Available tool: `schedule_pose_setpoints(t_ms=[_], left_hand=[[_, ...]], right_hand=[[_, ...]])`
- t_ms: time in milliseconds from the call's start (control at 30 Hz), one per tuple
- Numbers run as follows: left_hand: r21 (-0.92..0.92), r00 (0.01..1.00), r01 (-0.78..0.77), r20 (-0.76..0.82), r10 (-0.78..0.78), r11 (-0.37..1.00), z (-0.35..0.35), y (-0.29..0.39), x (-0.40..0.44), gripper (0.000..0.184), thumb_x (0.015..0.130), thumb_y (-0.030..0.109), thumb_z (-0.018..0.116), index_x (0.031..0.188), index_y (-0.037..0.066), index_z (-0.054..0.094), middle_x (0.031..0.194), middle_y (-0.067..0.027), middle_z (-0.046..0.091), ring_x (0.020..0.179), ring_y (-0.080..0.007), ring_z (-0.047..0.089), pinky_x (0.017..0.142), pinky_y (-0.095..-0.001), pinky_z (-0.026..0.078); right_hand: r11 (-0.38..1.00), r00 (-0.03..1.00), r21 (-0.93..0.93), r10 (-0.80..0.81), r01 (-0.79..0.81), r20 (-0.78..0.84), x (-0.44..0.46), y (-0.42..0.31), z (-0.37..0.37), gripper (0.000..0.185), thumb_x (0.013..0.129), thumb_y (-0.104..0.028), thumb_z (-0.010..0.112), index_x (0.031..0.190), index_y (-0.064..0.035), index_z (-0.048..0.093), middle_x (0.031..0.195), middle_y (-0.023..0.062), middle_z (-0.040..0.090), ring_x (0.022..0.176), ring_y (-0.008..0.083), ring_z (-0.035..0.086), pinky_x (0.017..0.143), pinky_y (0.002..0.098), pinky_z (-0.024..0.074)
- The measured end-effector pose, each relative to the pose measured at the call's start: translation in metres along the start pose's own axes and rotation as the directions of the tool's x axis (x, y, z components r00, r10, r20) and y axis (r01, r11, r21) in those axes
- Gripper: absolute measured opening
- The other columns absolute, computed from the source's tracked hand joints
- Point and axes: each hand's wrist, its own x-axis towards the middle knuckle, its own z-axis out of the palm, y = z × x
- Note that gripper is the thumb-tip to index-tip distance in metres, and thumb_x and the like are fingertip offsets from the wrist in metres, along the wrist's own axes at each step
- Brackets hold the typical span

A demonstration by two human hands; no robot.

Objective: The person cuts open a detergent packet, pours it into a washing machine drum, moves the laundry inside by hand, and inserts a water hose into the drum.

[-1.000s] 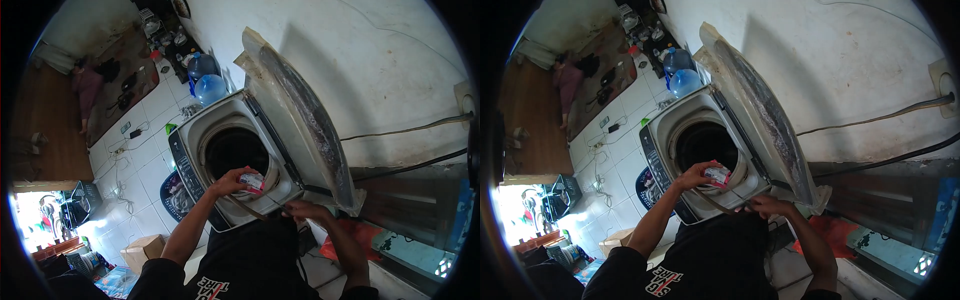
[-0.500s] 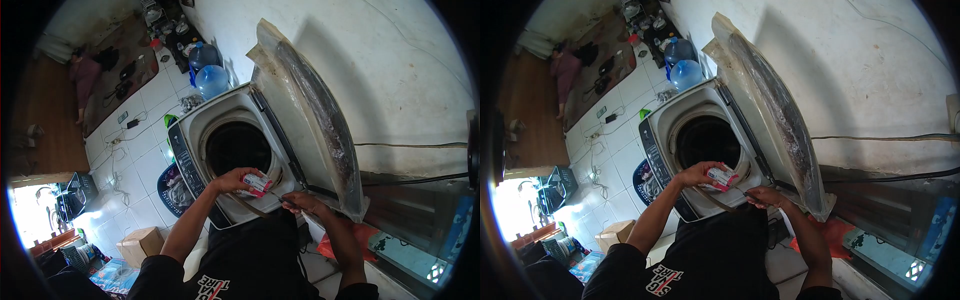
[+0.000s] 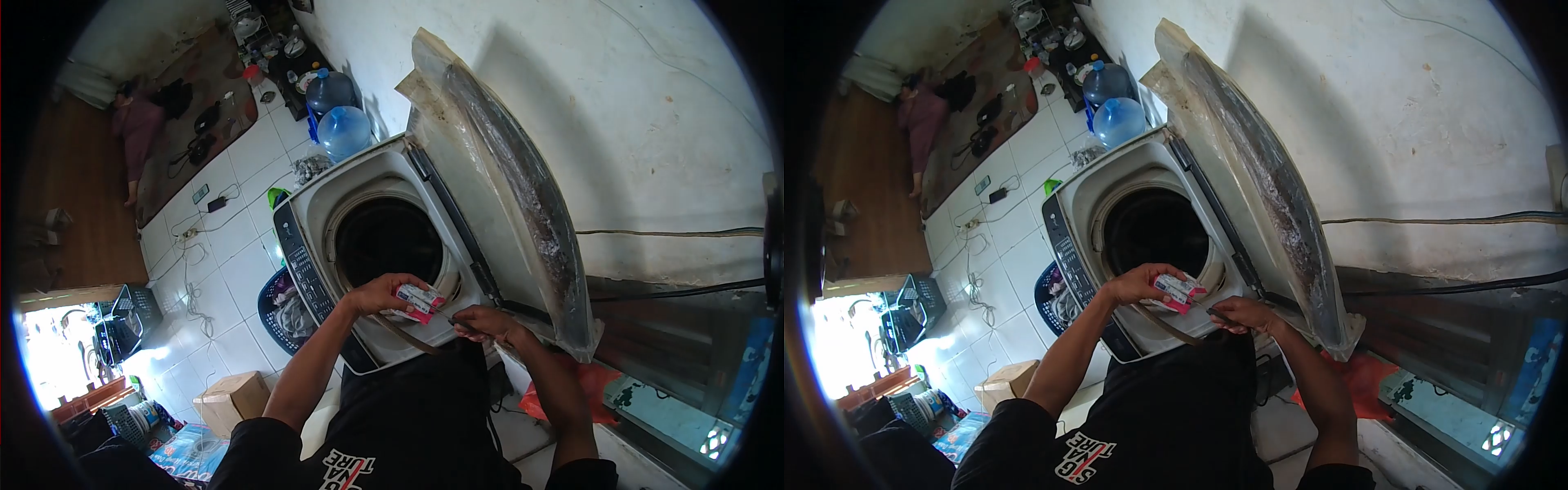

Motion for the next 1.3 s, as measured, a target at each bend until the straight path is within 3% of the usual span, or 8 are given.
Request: schedule_pose_setpoints(t_ms=[467, 600, 767, 1067, 1133, 1167, 1233, 1300], left_hand=[[-0.273, 1.000, 0.022, -0.004, -0.024, 0.962, 0.002, 0.003, -0.001, 0.051, 0.081, -0.003, 0.077, 0.129, 0.001, 0.060, 0.117, -0.0075, 0.068, 0.107, -0.0153, 0.066, 0.100, -0.0290, 0.051], [-0.233, 0.999, 0.030, 0.042, -0.021, 0.972, 0.001, 0.000, 0.004, 0.051, 0.079, -0.001, 0.079, 0.127, 0.001, 0.061, 0.121, -0.0078, 0.067, 0.109, -0.0155, 0.065, 0.102, -0.0294, 0.050], [-0.428, 0.997, 0.058, -0.017, -0.072, 0.902, 0.000, -0.001, 0.000, 0.050, 0.079, -0.003, 0.078, 0.126, 0.000, 0.061, 0.122, -0.0119, 0.066, 0.111, -0.0214, 0.065, 0.103, -0.0337, 0.051], [-0.356, 0.998, 0.027, -0.051, -0.048, 0.934, -0.004, -0.015, 0.001, 0.050, 0.079, -0.003, 0.078, 0.125, -0.001, 0.060, 0.122, -0.0128, 0.067, 0.111, -0.0242, 0.066, 0.103, -0.0373, 0.051], [-0.403, 0.996, -0.023, -0.085, -0.012, 0.915, 0.000, -0.004, -0.002, 0.050, 0.080, -0.002, 0.078, 0.126, -0.001, 0.059, 0.119, -0.0128, 0.068, 0.110, -0.0236, 0.067, 0.102, -0.0366, 0.052], [-0.450, 0.992, -0.076, -0.126, 0.021, 0.890, 0.002, 0.000, -0.003, 0.050, 0.080, -0.001, 0.077, 0.127, -0.002, 0.058, 0.117, -0.0127, 0.069, 0.108, -0.0231, 0.068, 0.100, -0.0358, 0.053], [-0.451, 0.984, -0.090, -0.176, 0.010, 0.888, 0.001, -0.003, -0.004, 0.050, 0.081, -0.001, 0.077, 0.127, -0.001, 0.058, 0.118, -0.0127, 0.068, 0.109, -0.0235, 0.068, 0.100, -0.0366, 0.053], [-0.455, 0.966, -0.134, -0.258, 0.014, 0.881, 0.001, -0.008, -0.005, 0.047, 0.084, 0.000, 0.075, 0.127, 0.000, 0.057, 0.120, -0.0119, 0.068, 0.111, -0.0228, 0.067, 0.100, -0.0385, 0.054]], right_hand=[[0.992, 0.990, 0.102, -0.085, 0.074, 0.112, 0.024, 0.002, 0.000, 0.018, 0.098, -0.023, 0.063, 0.088, -0.0094, 0.056, 0.075, -0.0036, 0.051, 0.050, 0.0005, 0.037, 0.044, 0.0181, 0.0278], [0.978, 0.987, 0.189, -0.114, 0.091, 0.116, 0.033, -0.004, 0.008, 0.022, 0.100, -0.028, 0.061, 0.088, -0.0105, 0.057, 0.074, -0.0048, 0.050, 0.049, 0.0002, 0.035, 0.042, 0.0181, 0.0259], [0.979, 0.977, 0.154, -0.154, 0.131, 0.146, 0.043, -0.008, 0.011, 0.028, 0.102, -0.034, 0.060, 0.085, -0.0118, 0.056, 0.072, -0.0051, 0.048, 0.047, 0.0006, 0.033, 0.041, 0.0189, 0.0228], [0.956, 0.972, 0.219, -0.218, 0.195, 0.086, 0.052, -0.011, 0.015, 0.030, 0.097, -0.036, 0.067, 0.088, -0.0092, 0.058, 0.077, -0.0007, 0.054, 0.052, 0.0025, 0.038, 0.047, 0.0189, 0.0273], [0.970, 0.974, -0.115, -0.223, 0.216, -0.049, 0.027, -0.020, 0.028, 0.025, 0.097, -0.031, 0.066, 0.089, -0.0086, 0.059, 0.077, -0.0006, 0.056, 0.059, 0.0049, 0.047, 0.051, 0.0219, 0.0353], [0.971, 0.973, -0.112, -0.221, 0.213, -0.062, 0.009, -0.021, 0.034, 0.025, 0.097, -0.031, 0.066, 0.089, -0.0086, 0.059, 0.077, -0.0006, 0.056, 0.059, 0.0049, 0.047, 0.051, 0.0219, 0.0353], [0.691, 0.988, -0.722, -0.137, 0.040, -0.077, -0.037, -0.011, 0.034, 0.021, 0.096, -0.026, 0.065, 0.090, -0.0065, 0.061, 0.077, 0.0000, 0.058, 0.069, 0.0078, 0.055, 0.059, 0.0273, 0.0422], [0.701, 0.987, -0.707, -0.157, 0.095, -0.023, -0.084, 0.047, 0.012, 0.021, 0.095, -0.026, 0.065, 0.092, -0.0052, 0.063, 0.079, 0.0007, 0.060, 0.073, 0.0093, 0.056, 0.063, 0.0313, 0.0448]])
